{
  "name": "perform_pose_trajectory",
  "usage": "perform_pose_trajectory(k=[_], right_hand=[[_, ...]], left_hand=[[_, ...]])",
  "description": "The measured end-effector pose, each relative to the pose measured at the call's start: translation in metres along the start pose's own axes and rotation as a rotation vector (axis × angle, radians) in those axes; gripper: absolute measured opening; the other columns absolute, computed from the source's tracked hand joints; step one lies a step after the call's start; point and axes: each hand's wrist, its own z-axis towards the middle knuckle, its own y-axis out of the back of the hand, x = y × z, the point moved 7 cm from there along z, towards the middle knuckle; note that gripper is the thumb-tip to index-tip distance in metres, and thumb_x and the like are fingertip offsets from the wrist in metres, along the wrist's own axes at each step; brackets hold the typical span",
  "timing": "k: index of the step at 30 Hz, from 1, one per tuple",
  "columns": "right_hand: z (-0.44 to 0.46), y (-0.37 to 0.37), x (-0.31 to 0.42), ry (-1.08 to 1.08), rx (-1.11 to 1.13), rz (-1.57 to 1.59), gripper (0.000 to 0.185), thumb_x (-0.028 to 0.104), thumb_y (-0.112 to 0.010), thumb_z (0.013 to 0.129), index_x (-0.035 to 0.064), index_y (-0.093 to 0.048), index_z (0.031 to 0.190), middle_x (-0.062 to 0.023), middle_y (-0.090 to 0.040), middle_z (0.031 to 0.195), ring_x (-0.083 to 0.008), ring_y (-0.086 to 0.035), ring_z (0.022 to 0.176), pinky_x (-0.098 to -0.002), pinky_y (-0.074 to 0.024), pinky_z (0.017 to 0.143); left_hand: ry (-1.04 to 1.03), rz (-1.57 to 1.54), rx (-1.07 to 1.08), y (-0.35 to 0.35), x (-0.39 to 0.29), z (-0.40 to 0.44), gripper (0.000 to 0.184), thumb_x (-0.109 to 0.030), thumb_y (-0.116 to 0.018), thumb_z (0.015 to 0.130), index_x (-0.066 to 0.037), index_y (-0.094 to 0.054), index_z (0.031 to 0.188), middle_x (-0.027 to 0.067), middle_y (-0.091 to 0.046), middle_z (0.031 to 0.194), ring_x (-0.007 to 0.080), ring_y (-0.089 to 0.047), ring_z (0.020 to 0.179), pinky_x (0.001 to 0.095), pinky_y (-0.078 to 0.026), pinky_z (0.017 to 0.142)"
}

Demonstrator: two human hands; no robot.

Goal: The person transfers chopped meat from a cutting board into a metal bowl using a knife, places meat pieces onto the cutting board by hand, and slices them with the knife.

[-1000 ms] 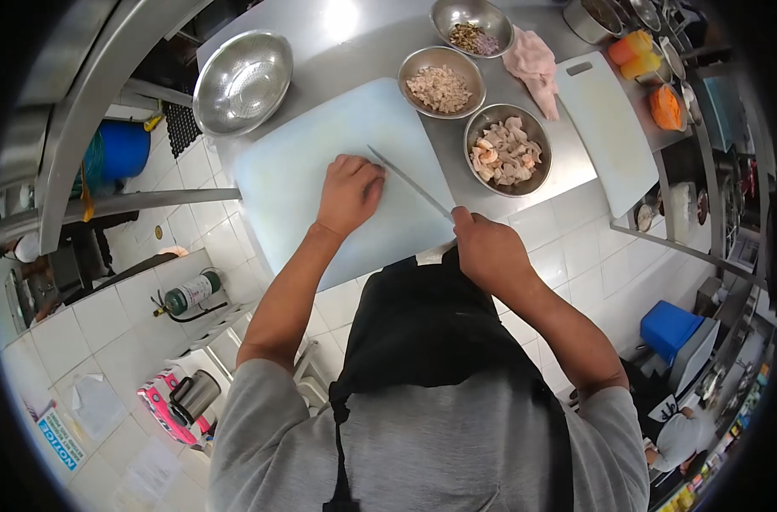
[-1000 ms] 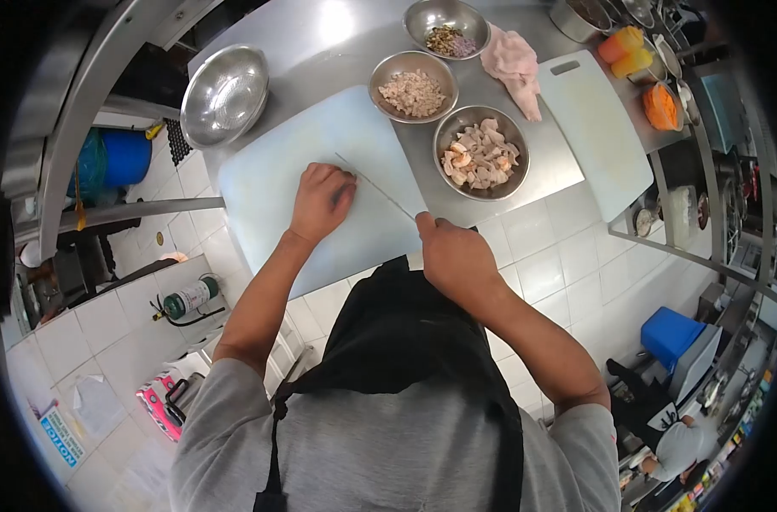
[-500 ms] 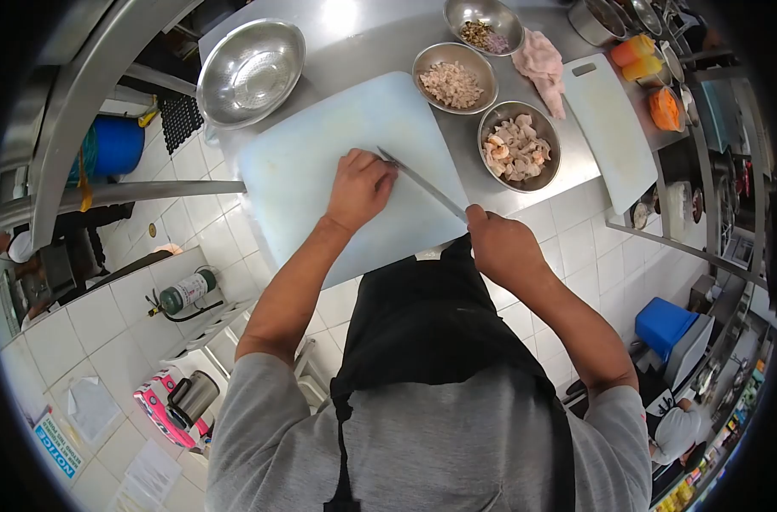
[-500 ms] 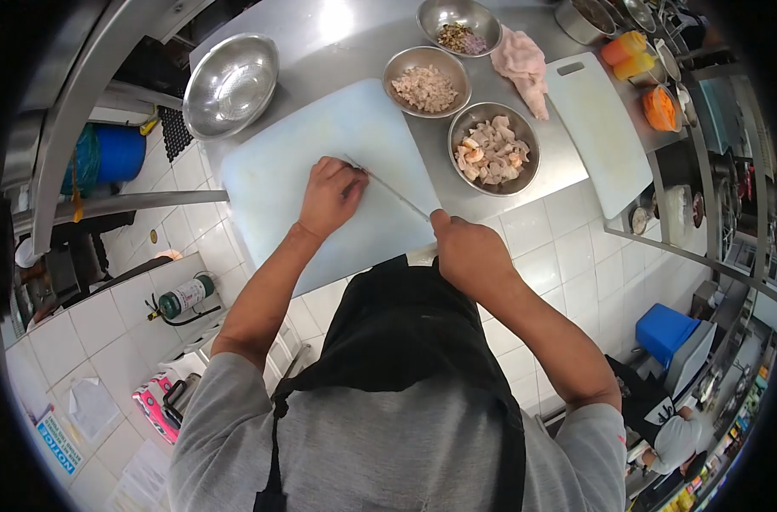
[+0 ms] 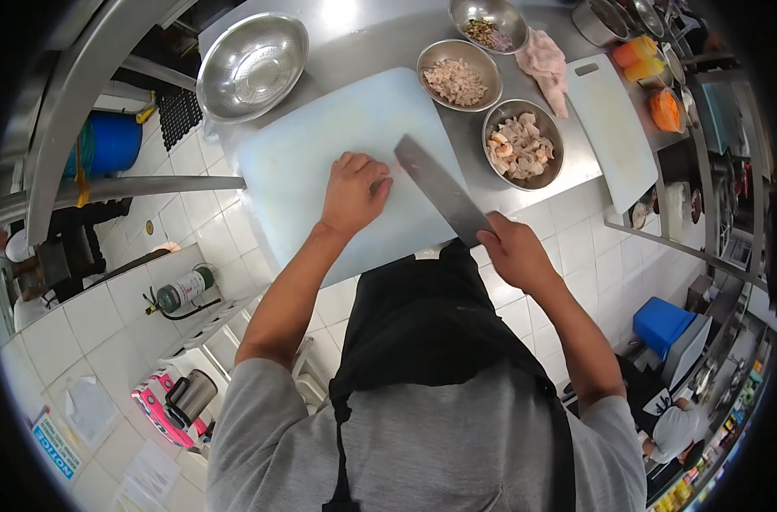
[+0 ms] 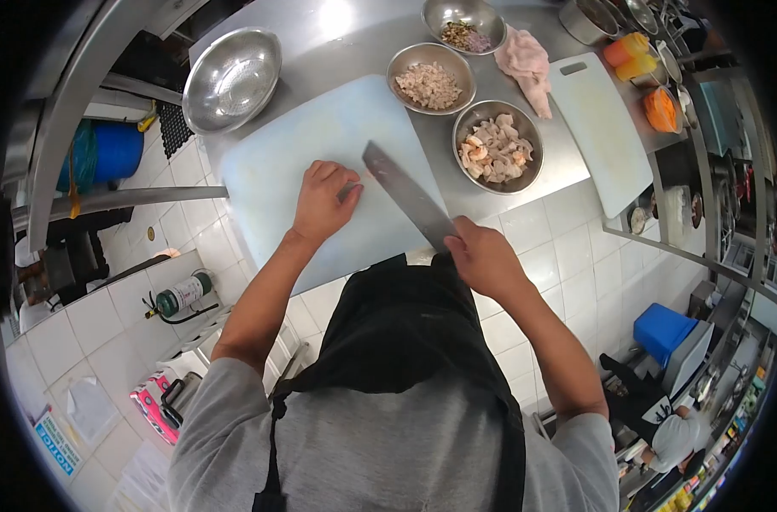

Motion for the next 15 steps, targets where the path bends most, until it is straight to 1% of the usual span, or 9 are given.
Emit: perform_pose_trajectory(k=[2,3,5,7,10,11,14,15], right_hand=[[-0.017,-0.010,-0.026,-0.259,0.110,0.448,0.016,0.018,-0.067,0.109,0.0033,-0.062,0.103,-0.0088,-0.068,0.072,-0.0201,-0.068,0.058,-0.0391,-0.0520,0.054],[-0.025,-0.011,-0.026,-0.300,0.108,0.621,0.020,0.019,-0.065,0.111,0.0036,-0.063,0.099,-0.0024,-0.062,0.070,-0.0106,-0.057,0.054,-0.0302,-0.0460,0.050],[-0.034,-0.027,-0.043,-0.393,0.091,0.770,0.019,0.019,-0.063,0.112,0.0041,-0.063,0.100,-0.0019,-0.062,0.070,-0.0105,-0.057,0.052,-0.0295,-0.0451,0.049],[-0.039,-0.036,-0.048,-0.460,0.077,0.891,0.020,0.018,-0.063,0.113,0.0046,-0.062,0.098,-0.0019,-0.060,0.068,-0.0112,-0.057,0.051,-0.0297,-0.0448,0.049],[-0.034,-0.039,-0.043,-0.349,0.005,0.732,0.023,0.017,-0.062,0.113,0.0076,-0.056,0.093,-0.0016,-0.057,0.068,-0.0118,-0.055,0.050,-0.0306,-0.0435,0.048],[-0.034,-0.039,-0.044,-0.372,-0.004,0.711,0.024,0.017,-0.063,0.112,0.0061,-0.054,0.092,-0.0023,-0.059,0.069,-0.0100,-0.055,0.051,-0.0312,-0.0436,0.048],[-0.030,-0.027,-0.037,-0.212,-0.109,0.305,0.022,0.014,-0.065,0.110,0.0036,-0.055,0.094,-0.0100,-0.066,0.071,-0.0214,-0.064,0.053,-0.0402,-0.0493,0.052],[-0.027,-0.020,-0.026,-0.145,-0.125,0.177,0.019,0.014,-0.066,0.109,0.0025,-0.056,0.097,-0.0144,-0.068,0.074,-0.0299,-0.067,0.060,-0.0454,-0.0520,0.057]], left_hand=[[0.046,0.005,-0.036,0.004,-0.002,-0.002,0.020,-0.010,-0.084,0.085,-0.010,-0.077,0.103,0.0064,-0.069,0.101,0.0326,-0.064,0.105,0.0470,-0.051,0.092],[0.075,0.018,-0.035,0.003,-0.003,-0.001,0.022,-0.011,-0.084,0.085,-0.010,-0.078,0.107,0.0074,-0.070,0.103,0.0333,-0.064,0.105,0.0473,-0.052,0.094],[0.125,0.043,-0.032,-0.002,-0.005,0.003,0.028,-0.011,-0.084,0.087,-0.009,-0.078,0.115,0.0092,-0.072,0.106,0.0347,-0.065,0.104,0.0479,-0.053,0.098],[0.158,0.044,0.036,-0.010,-0.005,0.009,0.025,-0.011,-0.083,0.087,-0.010,-0.078,0.112,0.0089,-0.073,0.107,0.0350,-0.065,0.106,0.0493,-0.053,0.096],[0.146,0.007,0.091,-0.013,-0.012,0.015,0.023,-0.009,-0.080,0.089,-0.010,-0.077,0.112,0.0089,-0.073,0.105,0.0354,-0.065,0.105,0.0502,-0.053,0.094],[0.132,-0.012,0.103,-0.014,-0.015,0.015,0.023,-0.008,-0.079,0.090,-0.010,-0.077,0.113,0.0089,-0.073,0.104,0.0355,-0.065,0.105,0.0502,-0.053,0.094],[0.039,-0.051,0.130,-0.027,-0.012,0.014,0.023,-0.006,-0.077,0.090,-0.010,-0.076,0.113,0.0083,-0.073,0.101,0.0354,-0.066,0.103,0.0490,-0.053,0.094],[0.042,-0.067,0.091,-0.025,-0.012,0.016,0.022,-0.006,-0.077,0.090,-0.010,-0.077,0.112,0.0082,-0.073,0.101,0.0353,-0.066,0.103,0.0487,-0.053,0.094]])
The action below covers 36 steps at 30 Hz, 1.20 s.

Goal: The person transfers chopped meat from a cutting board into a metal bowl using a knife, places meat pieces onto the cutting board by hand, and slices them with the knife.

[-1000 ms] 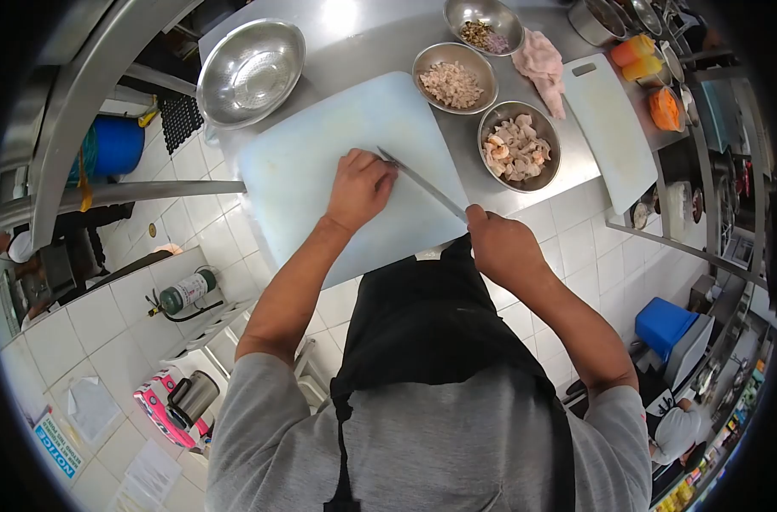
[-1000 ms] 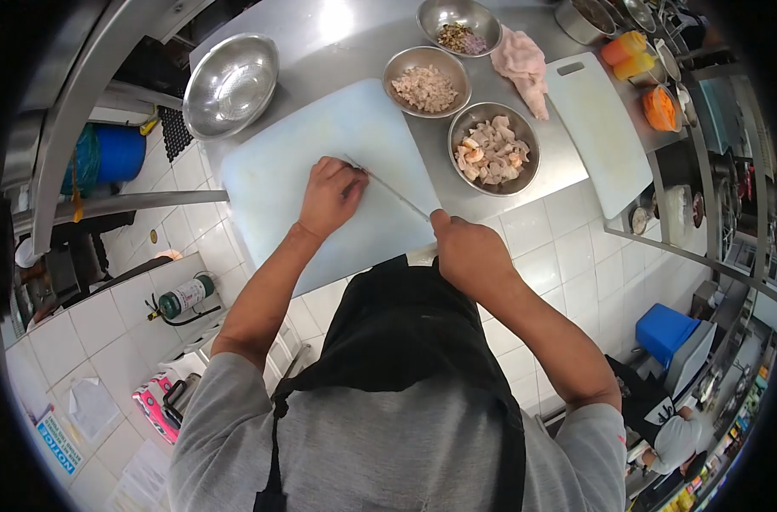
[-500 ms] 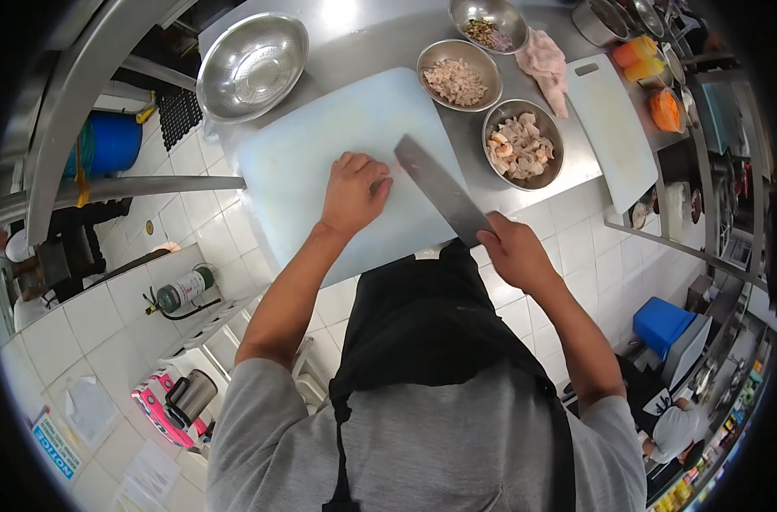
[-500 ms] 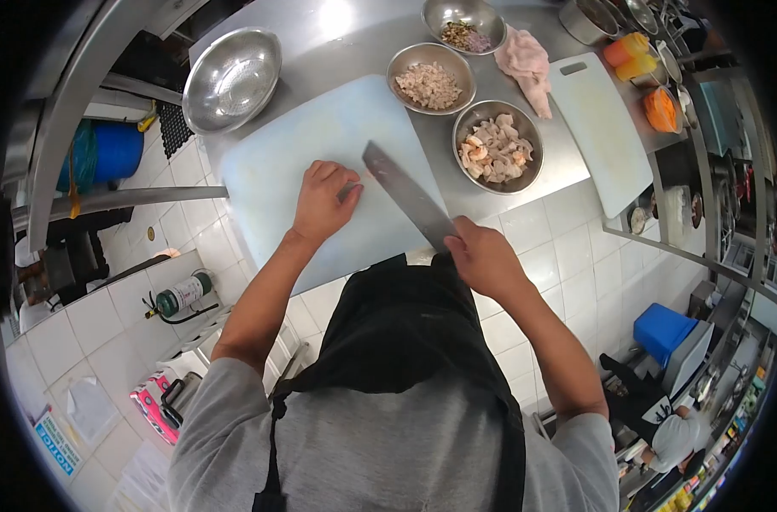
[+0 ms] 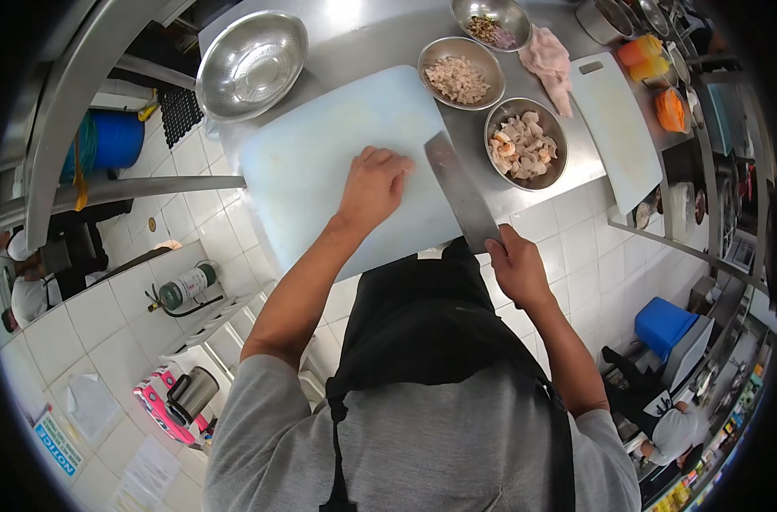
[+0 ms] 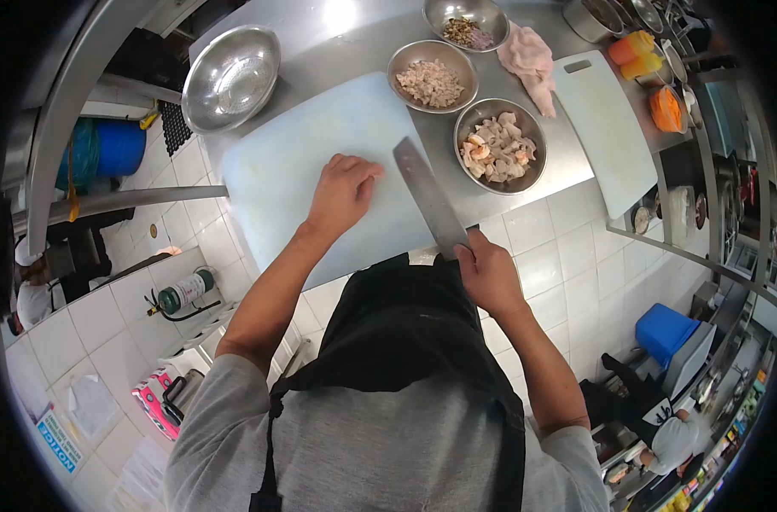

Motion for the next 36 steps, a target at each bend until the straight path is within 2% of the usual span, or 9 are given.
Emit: perform_pose_trajectory(k=[2,5,11,14,17,20,24,29,36], right_hand=[[0.002,0.015,0.037,0.144,-0.039,-0.247,0.017,0.014,-0.066,0.107,0.0004,-0.058,0.102,-0.0234,-0.070,0.079,-0.0470,-0.072,0.075,-0.0559,-0.0573,0.068],[0.005,0.019,0.064,0.209,-0.028,-0.371,0.015,0.015,-0.064,0.106,0.0015,-0.058,0.108,-0.0225,-0.073,0.086,-0.0448,-0.075,0.077,-0.0568,-0.0584,0.069],[0.017,0.001,0.061,0.169,0.109,-0.541,0.016,0.015,-0.060,0.107,0.0006,-0.060,0.112,-0.0211,-0.075,0.092,-0.0435,-0.076,0.080,-0.0552,-0.0604,0.069],[0.010,-0.005,0.053,0.232,0.090,-0.506,0.015,0.015,-0.061,0.106,0.0010,-0.060,0.113,-0.0203,-0.075,0.089,-0.0430,-0.076,0.080,-0.0556,-0.0599,0.069],[0.009,0.005,0.055,0.199,0.066,-0.381,0.014,0.015,-0.064,0.105,0.0018,-0.061,0.109,-0.0217,-0.073,0.085,-0.0434,-0.075,0.079,-0.0540,-0.0587,0.067],[-0.004,0.003,0.008,-0.040,0.103,0.038,0.017,0.018,-0.065,0.108,0.0034,-0.061,0.102,-0.0154,-0.070,0.077,-0.0329,-0.072,0.066,-0.0451,-0.0547,0.058],[-0.027,-0.032,-0.039,-0.400,0.167,0.640,0.018,0.023,-0.058,0.116,0.0068,-0.063,0.109,-0.0002,-0.061,0.070,-0.0104,-0.056,0.052,-0.0284,-0.0444,0.051],[-0.002,-0.072,-0.007,-0.288,0.224,0.601,0.024,0.022,-0.062,0.113,0.0024,-0.059,0.099,-0.0047,-0.061,0.072,-0.0141,-0.060,0.056,-0.0344,-0.0486,0.053],[0.016,-0.070,0.012,-0.032,0.306,0.533,0.031,0.022,-0.062,0.115,0.0051,-0.051,0.091,-0.0022,-0.061,0.072,-0.0100,-0.059,0.057,-0.0309,-0.0467,0.053]], left_hand=[[-0.001,-0.037,-0.074,0.004,-0.003,0.002,0.019,-0.006,-0.077,0.089,-0.009,-0.078,0.108,0.0081,-0.073,0.102,0.0351,-0.066,0.103,0.0480,-0.054,0.093],[0.136,-0.028,-0.110,0.014,-0.003,-0.006,0.016,-0.006,-0.077,0.088,-0.009,-0.080,0.104,0.0071,-0.073,0.102,0.0353,-0.066,0.103,0.0479,-0.053,0.094],[0.063,0.094,-0.010,0.009,-0.007,-0.009,0.014,-0.007,-0.078,0.086,-0.010,-0.080,0.100,0.0071,-0.071,0.099,0.0341,-0.066,0.102,0.0479,-0.052,0.091],[0.039,0.087,-0.039,0.013,-0.009,-0.013,0.014,-0.004,-0.078,0.087,-0.009,-0.078,0.100,0.0070,-0.073,0.099,0.0347,-0.065,0.095,0.0463,-0.053,0.088],[0.083,0.026,-0.039,0.014,0.003,-0.023,0.017,-0.006,-0.077,0.088,-0.008,-0.077,0.105,0.0089,-0.069,0.101,0.0345,-0.064,0.103,0.0490,-0.051,0.093],[0.097,0.044,-0.215,0.024,0.010,-0.026,0.030,-0.008,-0.077,0.092,-0.006,-0.073,0.122,0.0155,-0.069,0.119,0.0397,-0.063,0.116,0.0513,-0.050,0.103],[0.108,0.074,-0.304,0.019,0.001,-0.003,0.051,-0.016,-0.073,0.102,-0.002,-0.059,0.150,0.0257,-0.058,0.152,0.0470,-0.049,0.147,0.0554,-0.040,0.122],[0.206,0.109,-0.228,-0.018,-0.011,0.017,0.064,-0.027,-0.061,0.110,-0.001,-0.042,0.166,0.0294,-0.044,0.169,0.0539,-0.029,0.163,0.0651,-0.022,0.131],[0.175,0.115,-0.259,-0.009,-0.018,0.026,0.057,-0.023,-0.049,0.116,0.004,-0.040,0.165,0.0333,-0.042,0.170,0.0606,-0.029,0.161,0.0672,-0.022,0.131]])
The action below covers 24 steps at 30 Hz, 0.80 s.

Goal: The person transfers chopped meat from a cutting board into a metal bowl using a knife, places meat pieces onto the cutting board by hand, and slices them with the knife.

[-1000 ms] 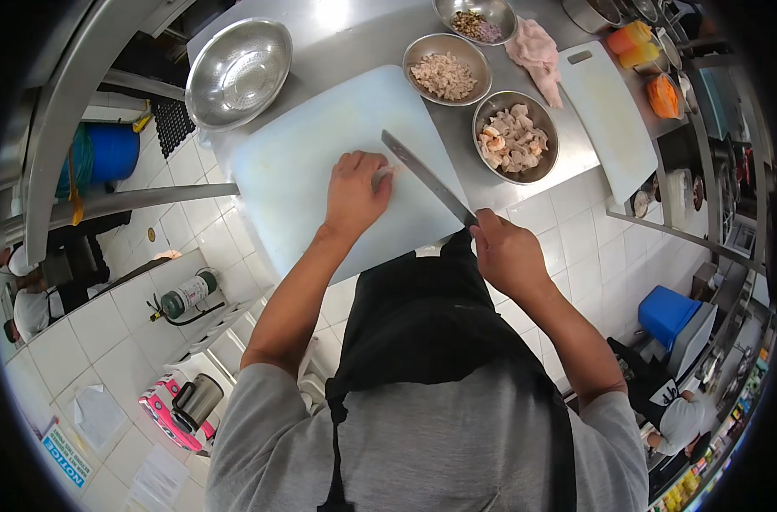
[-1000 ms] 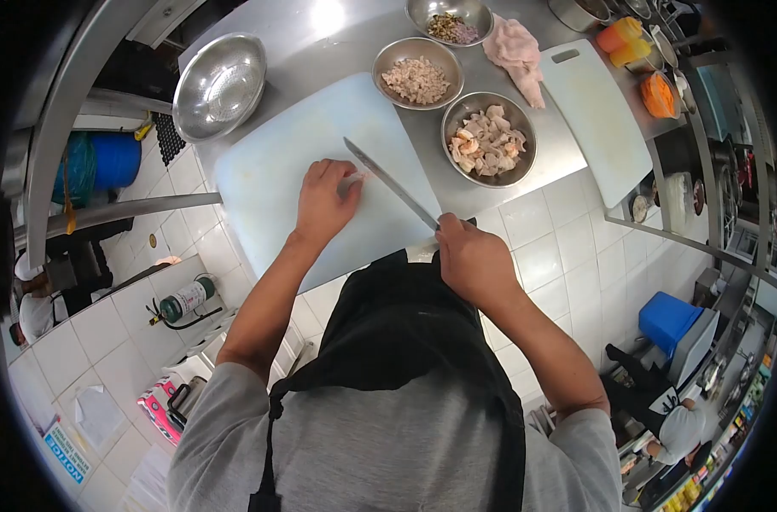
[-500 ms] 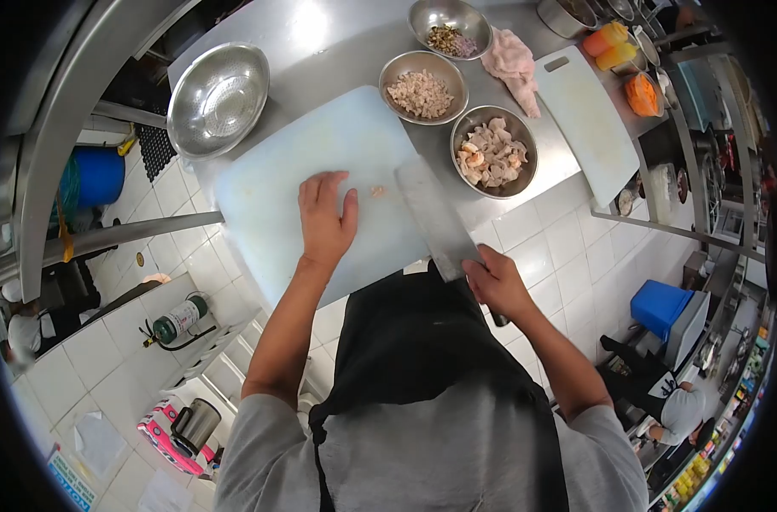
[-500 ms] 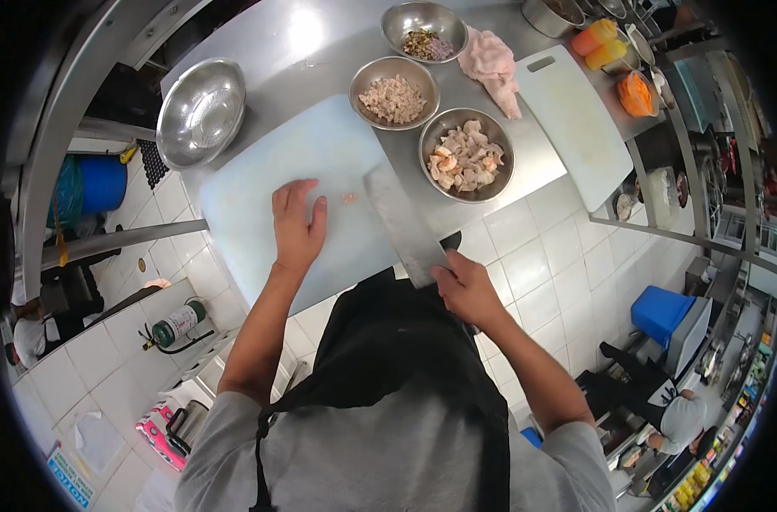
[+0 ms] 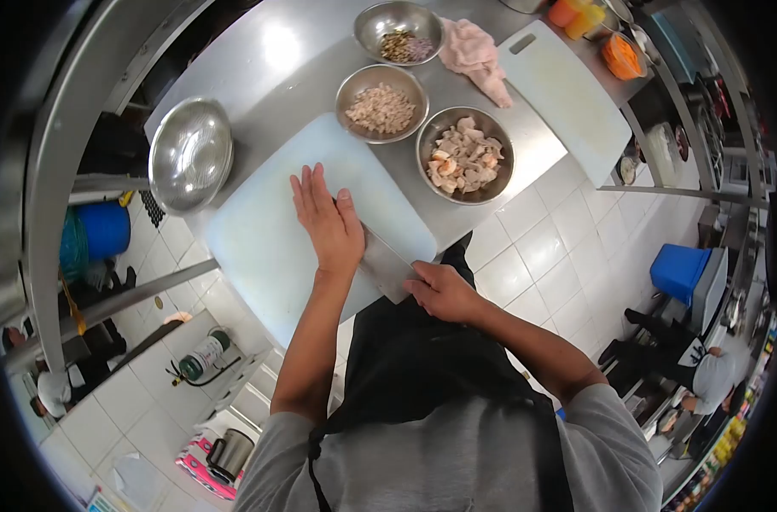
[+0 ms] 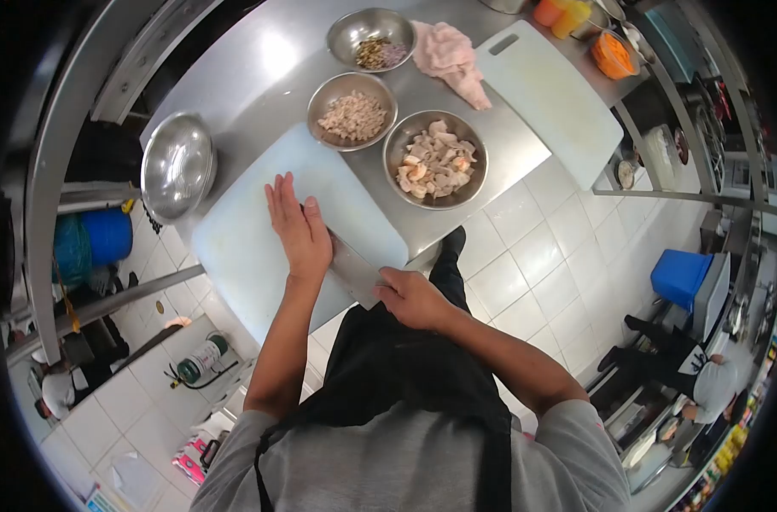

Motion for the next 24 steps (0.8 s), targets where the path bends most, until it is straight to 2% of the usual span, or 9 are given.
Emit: perform_pose_trajectory(k=[4,6,9,12,15,18,21,22,24], right_hand=[[-0.025,0.037,0.038,0.080,-0.121,0.084,0.025,0.021,-0.061,0.113,0.0007,-0.058,0.098,-0.0072,-0.062,0.071,-0.0156,-0.061,0.057,-0.0371,-0.0493,0.055],[-0.041,0.069,0.054,-0.047,-0.191,0.221,0.022,0.021,-0.062,0.113,0.0022,-0.060,0.101,-0.0047,-0.062,0.071,-0.0139,-0.060,0.056,-0.0344,-0.0481,0.054],[-0.074,0.120,0.053,-0.156,-0.297,0.312,0.017,0.020,-0.063,0.112,0.0039,-0.064,0.107,-0.0013,-0.061,0.072,-0.0110,-0.057,0.054,-0.0303,-0.0450,0.052],[-0.119,0.161,0.040,-0.151,-0.451,0.307,0.020,0.021,-0.060,0.114,0.0024,-0.066,0.113,-0.0023,-0.061,0.071,-0.0116,-0.055,0.052,-0.0303,-0.0434,0.051],[-0.153,0.180,0.015,-0.135,-0.607,0.445,0.019,0.021,-0.061,0.113,0.0031,-0.066,0.114,-0.0030,-0.060,0.071,-0.0122,-0.055,0.051,-0.0303,-0.0442,0.050],[-0.164,0.189,0.004,-0.106,-0.713,0.556,0.018,0.021,-0.062,0.113,0.0034,-0.066,0.113,-0.0033,-0.060,0.071,-0.0126,-0.054,0.050,-0.0303,-0.0449,0.050],[-0.166,0.194,-0.007,-0.084,-0.717,0.604,0.017,0.020,-0.062,0.113,0.0032,-0.065,0.112,-0.0030,-0.060,0.071,-0.0121,-0.054,0.050,-0.0301,-0.0452,0.050],[-0.165,0.193,-0.009,-0.076,-0.699,0.613,0.017,0.020,-0.062,0.113,0.0033,-0.064,0.111,-0.0028,-0.060,0.071,-0.0118,-0.054,0.050,-0.0301,-0.0448,0.050],[-0.166,0.191,-0.017,-0.064,-0.662,0.594,0.018,0.020,-0.062,0.114,0.0036,-0.063,0.108,-0.0023,-0.060,0.072,-0.0112,-0.054,0.051,-0.0298,-0.0441,0.050]], left_hand=[[-0.244,-0.067,-0.108,0.023,-0.080,0.061,0.050,-0.020,-0.050,0.116,0.004,-0.049,0.160,0.0325,-0.051,0.163,0.0584,-0.037,0.157,0.0636,-0.030,0.129],[-0.330,-0.179,-0.128,0.010,-0.103,0.110,0.046,-0.020,-0.054,0.114,0.003,-0.056,0.154,0.0325,-0.057,0.157,0.0578,-0.045,0.152,0.0617,-0.037,0.126],[-0.267,-0.010,0.015,-0.056,-0.077,0.171,0.041,-0.020,-0.064,0.109,0.002,-0.066,0.143,0.0280,-0.067,0.146,0.0521,-0.059,0.139,0.0574,-0.049,0.116],[-0.379,-0.067,0.123,-0.048,-0.117,0.169,0.040,-0.019,-0.073,0.102,0.000,-0.070,0.137,0.0247,-0.072,0.136,0.0480,-0.066,0.129,0.0562,-0.054,0.109],[-0.361,-0.054,0.449,-0.065,-0.152,0.142,0.050,-0.023,-0.077,0.098,-0.002,-0.067,0.143,0.0208,-0.071,0.140,0.0423,-0.063,0.135,0.0496,-0.052,0.114],[-0.599,-0.024,0.693,-0.105,-0.175,0.116,0.065,-0.030,-0.086,0.090,-0.004,-0.066,0.146,0.0207,-0.068,0.142,0.0420,-0.063,0.135,0.0499,-0.053,0.112],[-0.584,0.176,0.889,-0.130,-0.187,0.095,0.086,-0.038,-0.095,0.077,-0.006,-0.063,0.150,0.0207,-0.060,0.151,0.0414,-0.063,0.135,0.0507,-0.054,0.111],[-0.604,0.233,0.893,-0.139,-0.186,0.093,0.097,-0.042,-0.099,0.067,-0.008,-0.060,0.149,0.0185,-0.055,0.151,0.0401,-0.060,0.137,0.0513,-0.055,0.106],[-0.546,0.258,0.927,-0.147,-0.186,0.096,0.095,-0.039,-0.099,0.068,-0.007,-0.060,0.148,0.0193,-0.056,0.146,0.0416,-0.062,0.133,0.0514,-0.056,0.106]])
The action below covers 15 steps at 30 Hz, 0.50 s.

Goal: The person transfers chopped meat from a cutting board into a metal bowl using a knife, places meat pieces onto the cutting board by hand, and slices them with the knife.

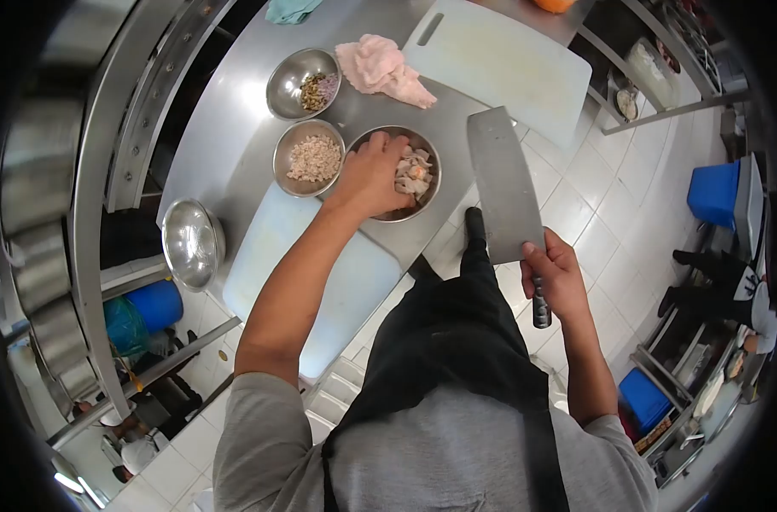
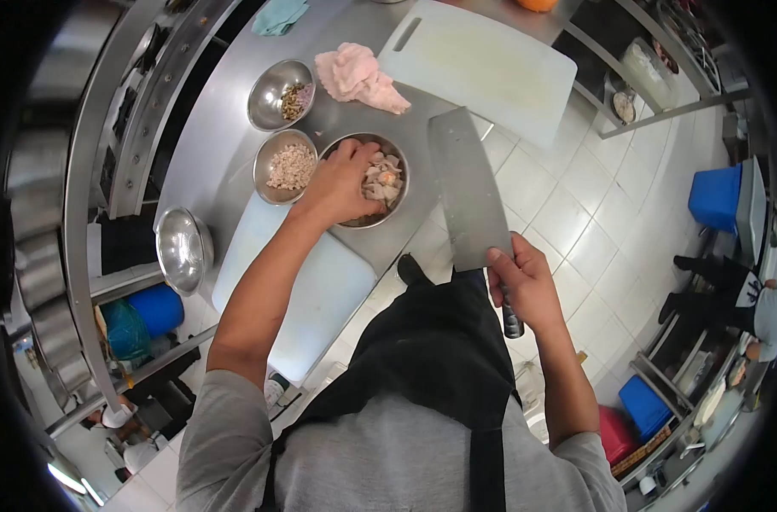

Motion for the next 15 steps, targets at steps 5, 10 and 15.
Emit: perform_pose_trajectory(k=[5,10,15], right_hand=[[-0.002,-0.001,-0.014,-0.049,0.053,-0.053,0.023,0.022,-0.062,0.115,0.0048,-0.060,0.099,-0.0010,-0.060,0.072,-0.0099,-0.054,0.053,-0.0290,-0.0426,0.052],[0.001,0.000,-0.032,-0.062,0.085,-0.038,0.022,0.022,-0.061,0.115,0.0050,-0.060,0.101,-0.0007,-0.059,0.072,-0.0094,-0.054,0.054,-0.0288,-0.0436,0.052],[0.003,-0.001,-0.029,-0.061,0.103,-0.073,0.020,0.021,-0.059,0.115,0.0044,-0.061,0.104,-0.0007,-0.059,0.072,-0.0091,-0.055,0.054,-0.0289,-0.0439,0.052]], left_hand=[[0.101,0.049,0.099,-0.003,-0.005,0.007,0.096,-0.029,-0.097,0.068,-0.004,-0.057,0.152,0.0210,-0.057,0.142,0.0450,-0.063,0.131,0.0499,-0.055,0.113],[0.165,0.006,0.036,-0.011,-0.007,0.005,0.087,-0.020,-0.093,0.071,-0.006,-0.058,0.149,0.0216,-0.055,0.144,0.0462,-0.063,0.128,0.0503,-0.055,0.112],[0.146,-0.004,0.008,-0.026,-0.001,0.008,0.077,-0.015,-0.090,0.071,-0.007,-0.062,0.143,0.0212,-0.056,0.142,0.0467,-0.064,0.127,0.0510,-0.056,0.110]])
